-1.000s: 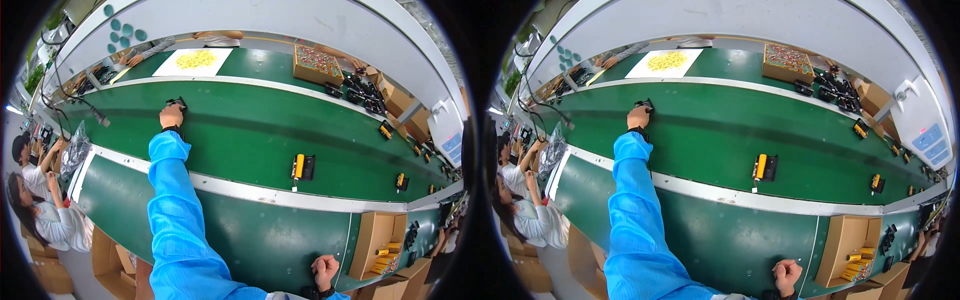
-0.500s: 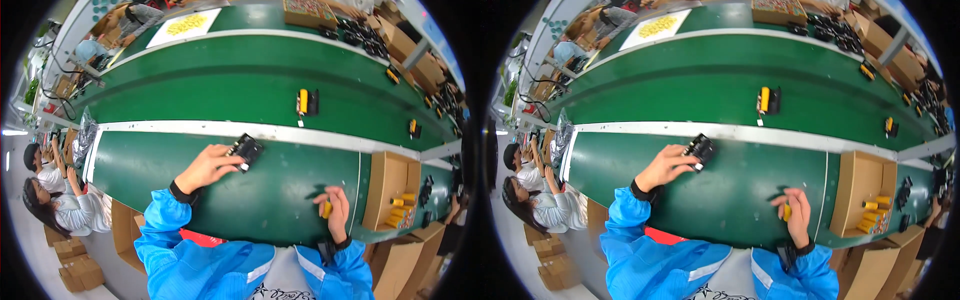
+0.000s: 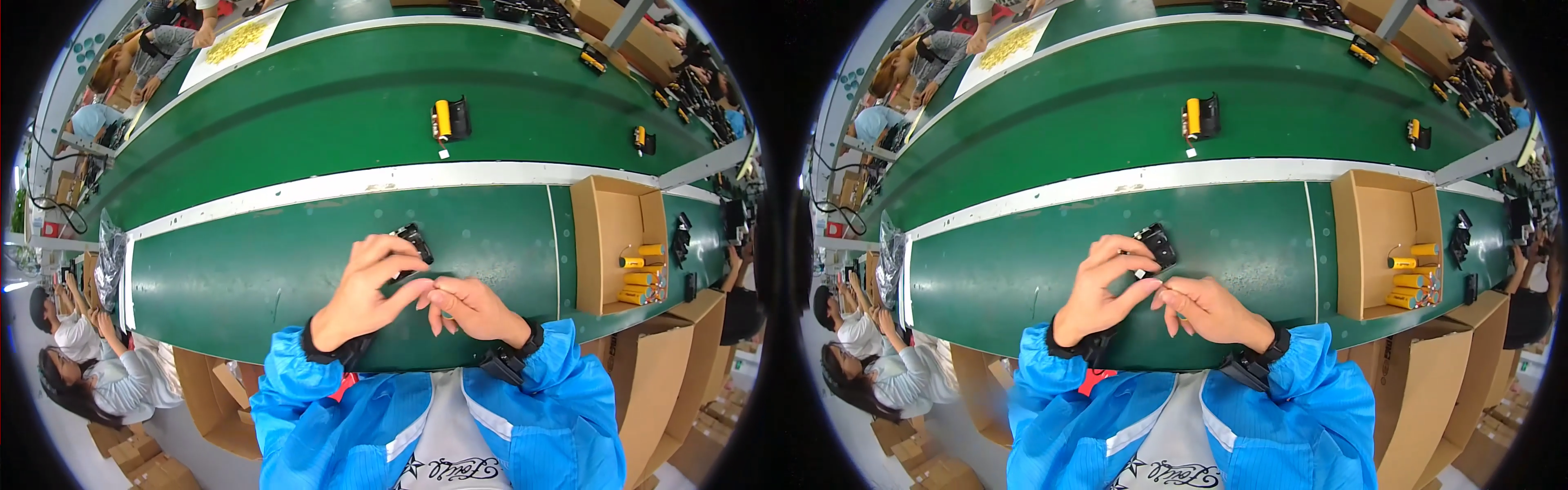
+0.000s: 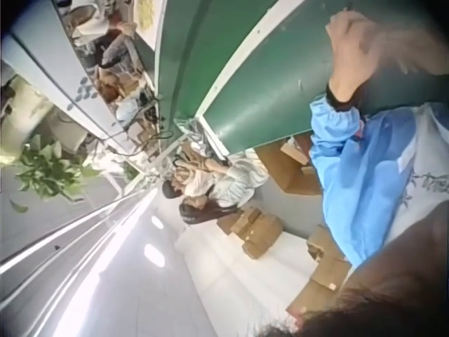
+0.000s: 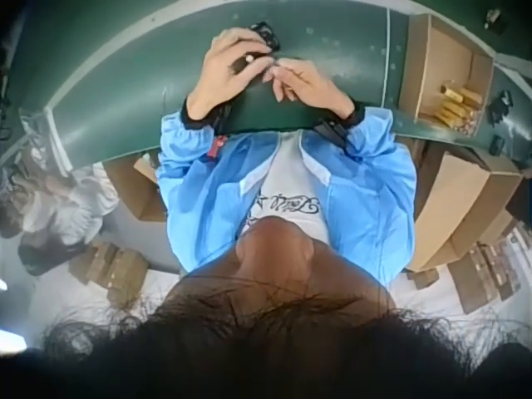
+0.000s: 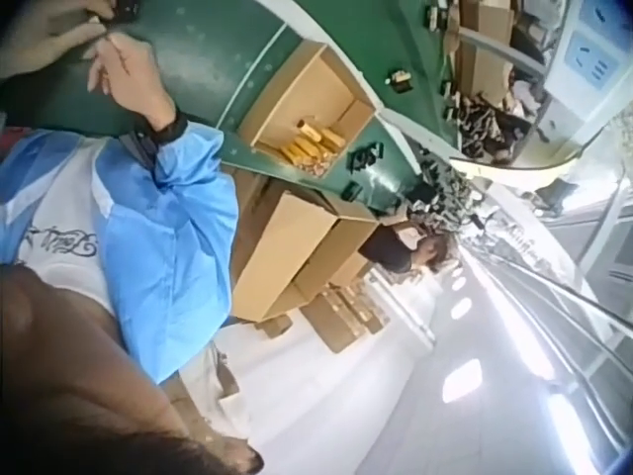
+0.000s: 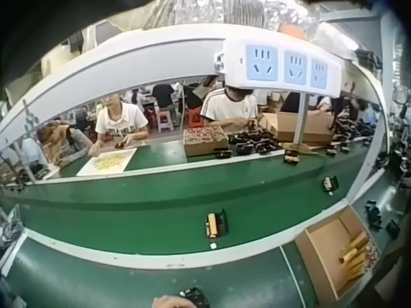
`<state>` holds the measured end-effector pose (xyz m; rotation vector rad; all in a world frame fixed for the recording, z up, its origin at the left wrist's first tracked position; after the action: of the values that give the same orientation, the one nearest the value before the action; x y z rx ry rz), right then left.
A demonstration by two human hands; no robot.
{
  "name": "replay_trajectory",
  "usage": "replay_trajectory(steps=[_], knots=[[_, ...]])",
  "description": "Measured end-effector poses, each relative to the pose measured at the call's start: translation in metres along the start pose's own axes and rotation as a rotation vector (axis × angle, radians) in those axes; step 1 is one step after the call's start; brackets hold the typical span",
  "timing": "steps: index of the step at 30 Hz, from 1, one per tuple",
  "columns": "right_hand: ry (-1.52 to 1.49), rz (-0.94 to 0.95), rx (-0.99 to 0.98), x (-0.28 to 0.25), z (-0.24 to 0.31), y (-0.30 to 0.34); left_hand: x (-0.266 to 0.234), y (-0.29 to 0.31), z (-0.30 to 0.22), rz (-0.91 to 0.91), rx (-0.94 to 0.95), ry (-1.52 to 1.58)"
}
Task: The person picks up a battery case and a battery, connects the wires, and presses the battery into the case. They repeat this assembly process several times, taking components from the conveyor belt and a box.
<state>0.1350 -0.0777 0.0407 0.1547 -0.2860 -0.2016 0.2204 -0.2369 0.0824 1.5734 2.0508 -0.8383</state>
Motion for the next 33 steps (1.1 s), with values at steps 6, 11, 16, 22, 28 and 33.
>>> replay_trajectory(steps=[6, 11, 16, 22, 28, 33], knots=[[-0.220, -0.234, -0.067, 0.012, -0.013, -0.011, 0.013, 0.006, 0.018, -0.028, 0.072, 0.046], [-0.222, -0.335, 0.000, 0.006, -0.025, -0.029, 0.013, -0.002, 0.038, -0.111, -0.177, -0.408], [-0.243, -0.395, 0.048, -0.004, -0.033, -0.056, 0.034, 0.012, 0.056, 0.066, -0.229, -0.340], [-0.038, -0.513, -0.188, 0.006, -0.039, -0.067, 0.026, 0.017, 0.060, 0.207, -0.214, -0.306], [0.746, -0.719, -0.287, 0.010, -0.032, -0.072, 0.029, 0.020, 0.060, 0.136, -0.199, -0.255], [0.712, -0.702, -0.188, 0.005, -0.041, -0.075, 0.033, 0.021, 0.058, 0.040, -0.135, -0.318]])
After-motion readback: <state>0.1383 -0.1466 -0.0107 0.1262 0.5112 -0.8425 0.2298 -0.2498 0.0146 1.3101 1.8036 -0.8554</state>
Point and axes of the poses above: each hand's wrist, its own y-axis away from the middle knuckle, its own x-axis out of the palm, z = x × y, the point moved 4 cm from there along -y, towards the middle knuckle, and after that the axes turned 4 degrees about -y, right-handed, at the moved point
